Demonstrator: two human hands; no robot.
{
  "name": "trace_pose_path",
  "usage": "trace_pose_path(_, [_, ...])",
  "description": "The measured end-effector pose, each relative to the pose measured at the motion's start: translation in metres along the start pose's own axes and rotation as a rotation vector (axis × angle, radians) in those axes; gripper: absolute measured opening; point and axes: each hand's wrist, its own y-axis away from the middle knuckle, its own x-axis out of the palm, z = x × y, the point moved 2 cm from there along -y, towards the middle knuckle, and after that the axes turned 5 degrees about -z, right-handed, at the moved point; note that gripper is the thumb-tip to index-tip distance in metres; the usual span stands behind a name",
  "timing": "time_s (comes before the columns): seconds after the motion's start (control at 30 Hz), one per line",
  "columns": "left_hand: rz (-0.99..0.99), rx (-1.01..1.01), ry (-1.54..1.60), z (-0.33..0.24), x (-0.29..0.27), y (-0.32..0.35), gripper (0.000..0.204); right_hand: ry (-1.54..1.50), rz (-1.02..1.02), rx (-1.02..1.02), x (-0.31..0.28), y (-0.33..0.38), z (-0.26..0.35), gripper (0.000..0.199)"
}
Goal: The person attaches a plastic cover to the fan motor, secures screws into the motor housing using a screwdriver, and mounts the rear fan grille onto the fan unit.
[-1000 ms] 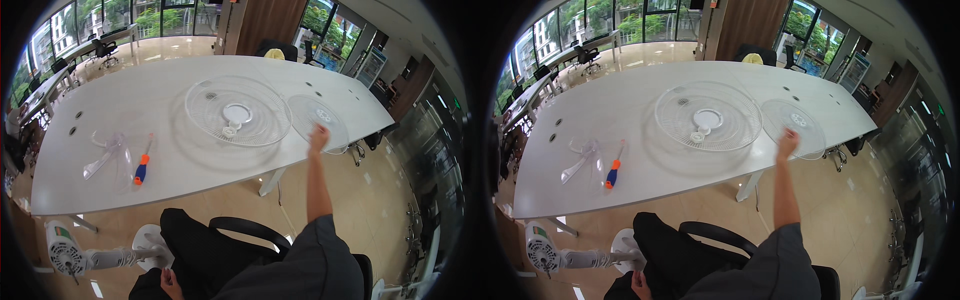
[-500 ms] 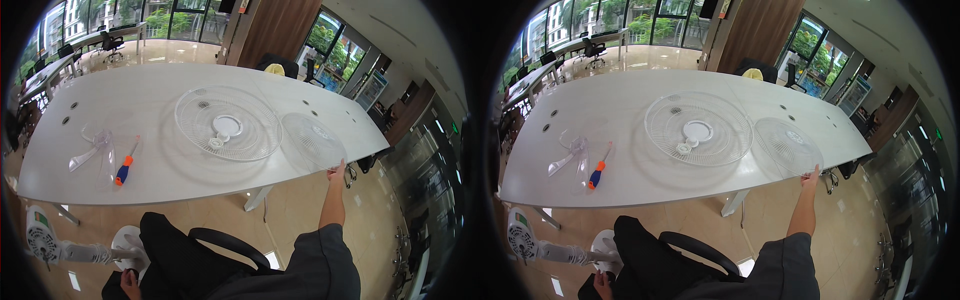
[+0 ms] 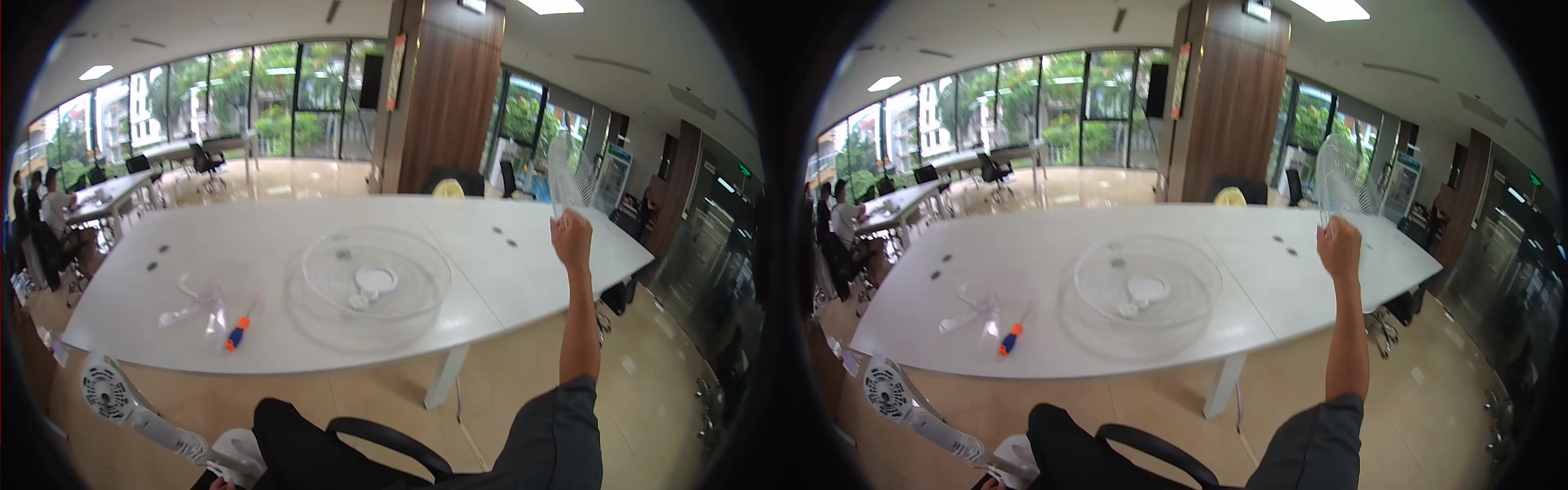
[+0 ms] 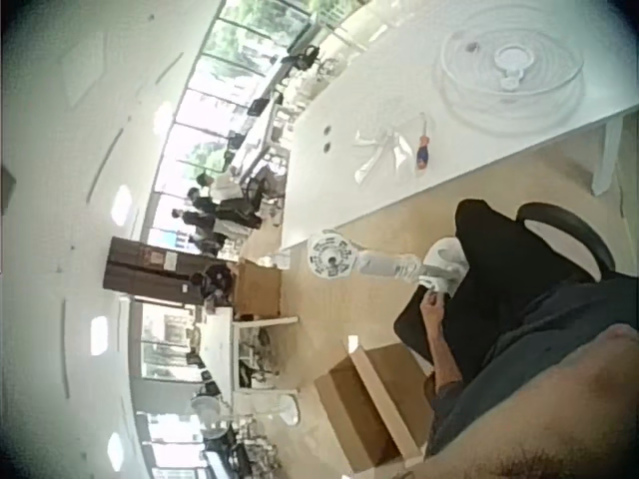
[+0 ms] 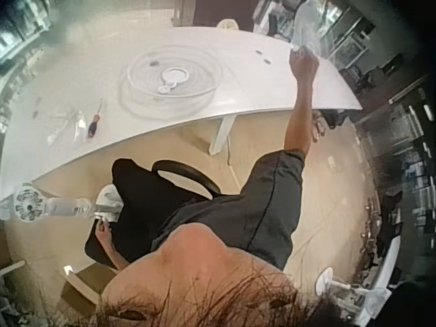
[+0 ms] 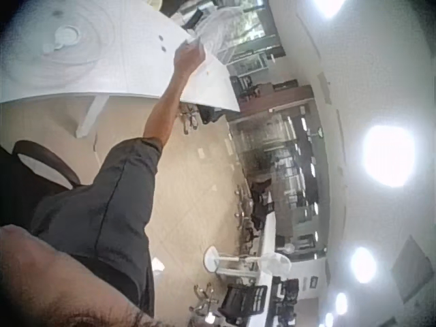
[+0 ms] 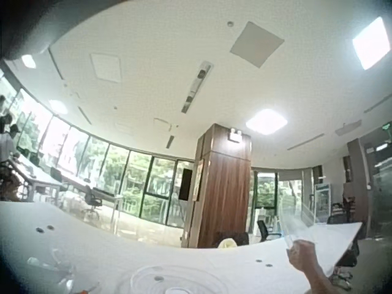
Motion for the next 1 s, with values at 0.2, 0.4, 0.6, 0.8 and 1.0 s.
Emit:
trace_pose_path(0.2, [0.032,0.422,0.297,-0.218,0.005,0.062,0.037,-0.208,-0.217,-0.507,-0.083,-0.009,0.099,0.017])
trace_pose_path(0.4, [0.08,0.824,0.657,-0.418,-0.035,0.118,0.101,-0.479,-0.374,-0.89,-0.098,0.02,0.249,0.008])
trace_pose_path(0.6, [-0.225,0.797,1.027,-0.452,-0.065,0.199,0.086,-0.957,-0.347,-1.243,-0.131,0.075,0.371,0.012])
trace_pose_path(0.8, [-0.558,0.71,1.222,-0.331,-0.101,0.192,0.099,-1.231,-0.368,-1.491,-0.138,0.123,0.478,0.021])
trace_pose_path(1.0, [-0.524,0.761,1.258,-0.232,-0.166,0.169,0.1,-1.953,0.002,-0.3,-0.075,0.116,0.54,0.102])
